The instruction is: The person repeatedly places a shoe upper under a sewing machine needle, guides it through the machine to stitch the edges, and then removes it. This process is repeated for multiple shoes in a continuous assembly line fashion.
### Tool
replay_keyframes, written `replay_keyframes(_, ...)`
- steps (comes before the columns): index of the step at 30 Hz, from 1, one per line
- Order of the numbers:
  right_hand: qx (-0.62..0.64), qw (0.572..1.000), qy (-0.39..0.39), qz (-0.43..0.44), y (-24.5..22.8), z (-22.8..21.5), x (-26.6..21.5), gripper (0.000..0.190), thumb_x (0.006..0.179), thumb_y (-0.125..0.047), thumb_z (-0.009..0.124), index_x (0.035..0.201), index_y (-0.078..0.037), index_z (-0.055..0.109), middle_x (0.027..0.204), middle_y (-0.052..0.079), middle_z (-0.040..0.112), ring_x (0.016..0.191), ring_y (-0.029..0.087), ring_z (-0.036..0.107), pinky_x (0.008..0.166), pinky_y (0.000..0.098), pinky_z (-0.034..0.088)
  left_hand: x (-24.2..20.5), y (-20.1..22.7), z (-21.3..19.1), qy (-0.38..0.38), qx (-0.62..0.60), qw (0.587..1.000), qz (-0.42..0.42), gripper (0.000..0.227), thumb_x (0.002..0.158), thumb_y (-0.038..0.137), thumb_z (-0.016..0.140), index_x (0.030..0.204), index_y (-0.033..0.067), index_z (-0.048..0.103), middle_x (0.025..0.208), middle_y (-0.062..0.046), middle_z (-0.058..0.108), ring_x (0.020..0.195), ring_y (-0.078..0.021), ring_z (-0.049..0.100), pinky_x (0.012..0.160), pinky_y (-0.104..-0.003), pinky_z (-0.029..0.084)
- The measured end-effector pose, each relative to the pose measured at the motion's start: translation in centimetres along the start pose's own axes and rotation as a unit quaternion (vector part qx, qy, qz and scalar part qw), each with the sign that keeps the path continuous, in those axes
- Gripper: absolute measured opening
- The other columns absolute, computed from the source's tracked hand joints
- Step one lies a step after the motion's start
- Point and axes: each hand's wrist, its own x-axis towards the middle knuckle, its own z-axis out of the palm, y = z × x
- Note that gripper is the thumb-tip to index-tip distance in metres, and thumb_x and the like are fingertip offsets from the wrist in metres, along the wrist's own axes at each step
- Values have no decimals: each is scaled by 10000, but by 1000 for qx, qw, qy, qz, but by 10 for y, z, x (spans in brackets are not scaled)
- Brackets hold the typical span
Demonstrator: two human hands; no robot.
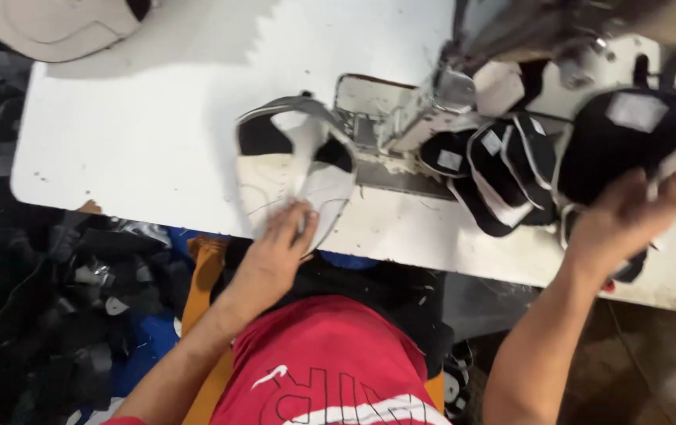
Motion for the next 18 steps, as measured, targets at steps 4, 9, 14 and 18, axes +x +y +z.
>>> replay_keyframes(4,-189,982,-23,17,7,44,-69,350,1053,36,551,1371,-109,526,1315,61,618,1144,145,657,1019,274,562,14,13,3,26,39,999,1,677,929,292,723,1495,40,449,1455,-214,463,1394,-403,435,1172,-500,377)
replay_keyframes(9,-125,961,-68,238,43,105,-113,457,921,150,587,1340,-32,597,1285,54,585,1131,127,600,974,254,518,25,16,4,39,98,994,-12,691,838,387,736,1433,83,559,1341,-200,519,1323,-427,444,1085,-531,375)
replay_keyframes(14,-154,879,-295,340,86,174,-128,502,838,110,736,1293,-49,596,1297,56,624,1099,157,653,908,288,580,12,2,20,29,112,993,-5,525,863,379,740,1307,151,579,1381,-191,517,1394,-398,444,1166,-508,377)
replay_keyframes(18,-227,864,-362,266,147,184,-127,479,840,123,758,1270,-43,630,1238,45,682,1063,150,649,902,273,557,10,3,16,36,92,995,-5,660,870,341,726,1461,108,543,1371,-180,535,1323,-401,456,1139,-526,385)
